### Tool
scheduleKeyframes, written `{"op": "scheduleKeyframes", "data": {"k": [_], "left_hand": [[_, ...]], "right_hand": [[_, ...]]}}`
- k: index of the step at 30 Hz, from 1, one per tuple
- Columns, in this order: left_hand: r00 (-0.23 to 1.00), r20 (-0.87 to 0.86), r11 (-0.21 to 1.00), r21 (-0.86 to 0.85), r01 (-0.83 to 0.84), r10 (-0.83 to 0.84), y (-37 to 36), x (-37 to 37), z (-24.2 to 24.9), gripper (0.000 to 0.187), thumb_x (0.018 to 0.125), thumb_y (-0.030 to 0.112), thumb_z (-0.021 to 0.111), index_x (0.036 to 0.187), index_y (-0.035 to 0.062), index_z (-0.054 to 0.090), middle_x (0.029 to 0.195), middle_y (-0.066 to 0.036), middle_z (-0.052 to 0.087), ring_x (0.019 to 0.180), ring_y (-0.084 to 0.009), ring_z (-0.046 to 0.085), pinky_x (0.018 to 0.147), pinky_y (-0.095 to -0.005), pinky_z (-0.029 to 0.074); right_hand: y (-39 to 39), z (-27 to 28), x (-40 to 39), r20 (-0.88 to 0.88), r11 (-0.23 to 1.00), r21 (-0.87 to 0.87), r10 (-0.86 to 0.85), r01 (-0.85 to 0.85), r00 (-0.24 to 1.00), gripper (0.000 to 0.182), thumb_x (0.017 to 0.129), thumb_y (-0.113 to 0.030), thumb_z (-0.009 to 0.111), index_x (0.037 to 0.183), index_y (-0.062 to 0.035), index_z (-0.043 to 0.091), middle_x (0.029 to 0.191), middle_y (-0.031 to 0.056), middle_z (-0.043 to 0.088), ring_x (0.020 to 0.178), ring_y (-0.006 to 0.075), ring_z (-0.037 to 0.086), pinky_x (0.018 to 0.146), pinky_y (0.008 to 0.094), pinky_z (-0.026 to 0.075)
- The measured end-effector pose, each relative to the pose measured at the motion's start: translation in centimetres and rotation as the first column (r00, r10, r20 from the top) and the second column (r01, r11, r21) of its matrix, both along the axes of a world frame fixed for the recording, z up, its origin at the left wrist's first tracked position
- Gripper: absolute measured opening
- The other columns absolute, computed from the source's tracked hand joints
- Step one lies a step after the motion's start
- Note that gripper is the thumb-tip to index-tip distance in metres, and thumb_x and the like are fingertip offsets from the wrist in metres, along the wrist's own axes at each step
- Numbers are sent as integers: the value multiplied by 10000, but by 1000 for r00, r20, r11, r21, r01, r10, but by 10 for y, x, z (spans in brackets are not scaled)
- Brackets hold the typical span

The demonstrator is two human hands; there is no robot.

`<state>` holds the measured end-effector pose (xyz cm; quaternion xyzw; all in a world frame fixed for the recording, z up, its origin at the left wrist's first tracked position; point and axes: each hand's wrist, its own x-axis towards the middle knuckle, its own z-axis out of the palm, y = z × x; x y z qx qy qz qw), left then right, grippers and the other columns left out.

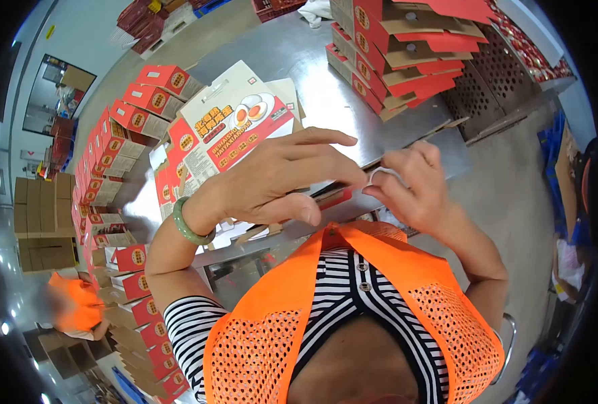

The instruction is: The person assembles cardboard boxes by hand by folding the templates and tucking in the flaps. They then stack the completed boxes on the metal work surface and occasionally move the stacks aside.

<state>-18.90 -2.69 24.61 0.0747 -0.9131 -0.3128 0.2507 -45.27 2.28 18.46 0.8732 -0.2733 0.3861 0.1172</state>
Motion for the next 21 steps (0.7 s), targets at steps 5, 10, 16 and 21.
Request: {"op": "scheduleKeyframes", "data": {"k": [5,10,16,21], "left_hand": [[987,73,987,-90,-133,140,-4,13,10,746,877,629,609,1322,32,567,1239,-132,641,1071,-316,657,904,-385,524],[971,-77,967,139,-214,226,14,15,-10,660,908,474,660,1362,9,547,1298,-137,642,1016,-278,702,874,-353,546],[968,-75,960,162,-226,241,24,24,-12,560,898,373,669,1345,47,582,1153,-105,696,1033,-286,689,884,-362,546],[978,185,943,-332,-31,98,20,36,23,509,844,208,615,1350,149,620,1093,-59,675,1159,-344,622,994,-437,519]], "right_hand": [[7,5,7,-15,879,476,-22,26,1000,387,757,-198,735,1101,-42,651,1118,86,611,990,266,596,835,401,483],[-11,3,29,66,997,14,-73,72,995,474,755,-214,736,1183,-26,655,1062,94,632,1027,280,605,804,389,514],[-9,4,32,-28,999,-25,-46,46,999,362,757,-203,705,1091,-65,687,1022,58,629,994,226,588,850,389,438],[-16,36,27,-272,979,169,160,-117,949,146,739,-196,676,834,-101,620,850,12,543,801,181,539,826,366,388]]}}
